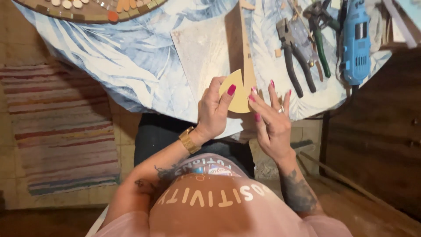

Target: Sanding the edges of a small mosaic tile using a piece of sandpaper on a workbench.

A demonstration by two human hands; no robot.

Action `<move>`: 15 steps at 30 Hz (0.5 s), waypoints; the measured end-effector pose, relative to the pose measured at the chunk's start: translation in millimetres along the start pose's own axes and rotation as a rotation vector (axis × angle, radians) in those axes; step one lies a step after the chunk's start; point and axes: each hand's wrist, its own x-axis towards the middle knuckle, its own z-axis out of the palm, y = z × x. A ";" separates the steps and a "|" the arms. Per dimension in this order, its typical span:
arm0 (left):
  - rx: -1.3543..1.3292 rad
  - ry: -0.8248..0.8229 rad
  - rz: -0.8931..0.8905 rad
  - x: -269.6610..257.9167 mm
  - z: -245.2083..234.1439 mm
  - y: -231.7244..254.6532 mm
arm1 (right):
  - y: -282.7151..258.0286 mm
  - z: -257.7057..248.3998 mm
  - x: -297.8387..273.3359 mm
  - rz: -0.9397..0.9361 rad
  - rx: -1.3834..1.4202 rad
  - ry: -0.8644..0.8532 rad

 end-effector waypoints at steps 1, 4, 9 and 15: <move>-0.002 0.010 0.008 3.4 -0.3 0.1 | 3.2 -0.9 2.6 -0.013 -0.001 -0.001; -0.025 0.031 0.009 1.5 -0.2 -1.1 | 5.2 -1.4 0.4 -0.030 -0.027 -0.030; 0.036 0.011 -0.021 1.5 2.0 -2.4 | 8.7 0.3 2.0 -0.052 -0.063 -0.038; 0.069 0.023 -0.054 1.2 4.7 1.5 | 12.9 -3.8 -3.0 -0.080 -0.156 -0.057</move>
